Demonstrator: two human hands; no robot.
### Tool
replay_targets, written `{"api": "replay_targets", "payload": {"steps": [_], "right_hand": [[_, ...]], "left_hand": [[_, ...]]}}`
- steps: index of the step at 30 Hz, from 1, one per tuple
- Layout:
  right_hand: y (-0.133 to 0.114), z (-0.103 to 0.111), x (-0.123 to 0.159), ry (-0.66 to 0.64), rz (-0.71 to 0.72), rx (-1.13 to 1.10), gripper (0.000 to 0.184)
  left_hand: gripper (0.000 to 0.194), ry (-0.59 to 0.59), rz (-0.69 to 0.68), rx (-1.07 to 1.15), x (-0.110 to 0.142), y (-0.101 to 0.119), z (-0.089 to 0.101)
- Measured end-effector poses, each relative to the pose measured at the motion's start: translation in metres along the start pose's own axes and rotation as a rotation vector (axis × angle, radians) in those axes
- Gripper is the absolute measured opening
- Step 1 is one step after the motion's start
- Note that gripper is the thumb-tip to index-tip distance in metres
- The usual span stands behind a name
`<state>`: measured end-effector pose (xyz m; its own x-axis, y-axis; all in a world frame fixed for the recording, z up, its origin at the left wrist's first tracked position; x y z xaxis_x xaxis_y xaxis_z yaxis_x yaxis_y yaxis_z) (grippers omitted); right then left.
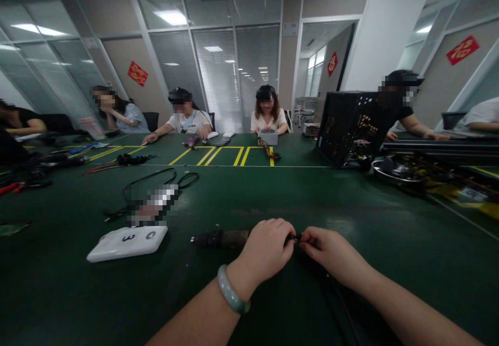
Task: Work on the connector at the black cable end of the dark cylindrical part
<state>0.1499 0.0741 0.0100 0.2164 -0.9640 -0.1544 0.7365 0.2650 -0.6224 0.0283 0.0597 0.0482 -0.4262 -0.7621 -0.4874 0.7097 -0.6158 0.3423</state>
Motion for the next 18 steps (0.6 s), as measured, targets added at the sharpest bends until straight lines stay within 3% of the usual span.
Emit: {"api": "replay_targets", "payload": {"steps": [12, 18], "right_hand": [[-0.0026, 0.0004, -0.0016, 0.017, 0.007, -0.044, 0.016], [-0.0021, -0.0004, -0.0015, 0.008, 0.002, -0.071, 0.015]], "left_hand": [[0.015, -0.008, -0.057, 0.039, -0.0031, 0.0058, 0.0002], [0.022, -0.006, -0.018, -0.007, -0.002, 0.0016, -0.0018]]}}
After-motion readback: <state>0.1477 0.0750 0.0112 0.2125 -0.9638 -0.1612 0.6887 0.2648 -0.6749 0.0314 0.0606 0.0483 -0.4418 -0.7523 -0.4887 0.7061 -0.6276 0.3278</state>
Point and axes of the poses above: each hand's wrist, its own x-axis away from the middle knuckle, its own z-axis out of the back of the hand, y = z × x, the point moved 9 cm from there along -x, towards the middle knuckle, and after that the axes turned 11 degrees about y, right-handed, at the moved point
